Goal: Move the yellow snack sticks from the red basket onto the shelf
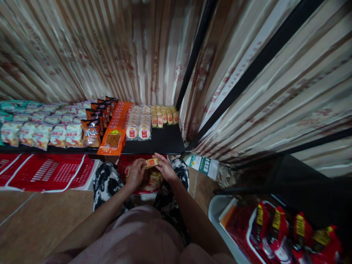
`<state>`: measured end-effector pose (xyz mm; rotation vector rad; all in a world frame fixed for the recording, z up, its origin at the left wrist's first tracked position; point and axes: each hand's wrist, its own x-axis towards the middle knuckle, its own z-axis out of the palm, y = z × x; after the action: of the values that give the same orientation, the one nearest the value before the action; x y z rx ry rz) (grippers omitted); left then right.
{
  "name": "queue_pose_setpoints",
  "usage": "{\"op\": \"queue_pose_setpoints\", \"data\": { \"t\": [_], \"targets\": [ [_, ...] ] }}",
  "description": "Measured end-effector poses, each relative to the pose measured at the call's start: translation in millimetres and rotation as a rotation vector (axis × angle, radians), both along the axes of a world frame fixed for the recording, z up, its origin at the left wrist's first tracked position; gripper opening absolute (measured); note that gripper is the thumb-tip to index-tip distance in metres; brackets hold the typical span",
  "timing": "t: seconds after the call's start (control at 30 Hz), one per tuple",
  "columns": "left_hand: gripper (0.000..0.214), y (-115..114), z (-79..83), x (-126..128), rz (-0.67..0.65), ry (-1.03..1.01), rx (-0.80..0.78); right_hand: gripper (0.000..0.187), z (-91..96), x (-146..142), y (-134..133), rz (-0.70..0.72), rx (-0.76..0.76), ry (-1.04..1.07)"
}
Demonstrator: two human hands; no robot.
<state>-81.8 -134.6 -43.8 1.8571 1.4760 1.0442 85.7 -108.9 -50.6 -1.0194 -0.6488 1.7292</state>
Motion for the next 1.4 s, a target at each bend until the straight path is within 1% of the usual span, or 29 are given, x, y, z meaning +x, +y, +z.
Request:
{"op": "queue_pose_setpoints", "data": {
  "t": [0.1, 0.23, 0.33, 0.5, 0.67, 0.9, 1.07, 1.23, 1.4],
  "targets": [
    [0.013, 4, 4.7, -1, -0.007, 0.010, 0.005, 0.043, 0.1, 2, 0, -0.017, -0.001, -0.041],
    [0.014, 14, 13.2, 0, 0.009, -0.002, -0.012, 0.042, 3.8, 7, 1, -0.007, 0.007, -0.080],
    [0.014, 23, 19.0, 2, 0.010, -0.026, -0.016, 0.041, 6.8, 10, 3, -0.005, 0.014, -0.070],
    [0.017, 34, 24.2, 8, 0.052, -0.057, -0.009, 0.041, 11.5, 9, 2, -0.019, 0.001, -0.019],
    [0.017, 43, 23.1, 13, 0.084, -0.103, -0.030, 0.044, 12.3, 5, -3, 0.015, 0.014, -0.055],
    [0.021, 51, 24.5, 22, 0.150, -0.150, -0.072, 0.045, 6.0, 2, -1, 0.025, 0.112, -0.086],
    [0.020, 58, 18.5, 27, 0.153, -0.118, -0.076, 0.046, -0.2, 4, 2, 0.059, 0.179, -0.126],
    [0.022, 64, 11.7, 34, 0.214, -0.041, -0.097, 0.045, -4.2, 5, 7, 0.023, 0.180, -0.184],
    [0.015, 66, 14.5, 44, 0.198, -0.068, -0.095, 0.043, -0.1, 8, 14, -0.003, 0.208, -0.224]
  ]
}}
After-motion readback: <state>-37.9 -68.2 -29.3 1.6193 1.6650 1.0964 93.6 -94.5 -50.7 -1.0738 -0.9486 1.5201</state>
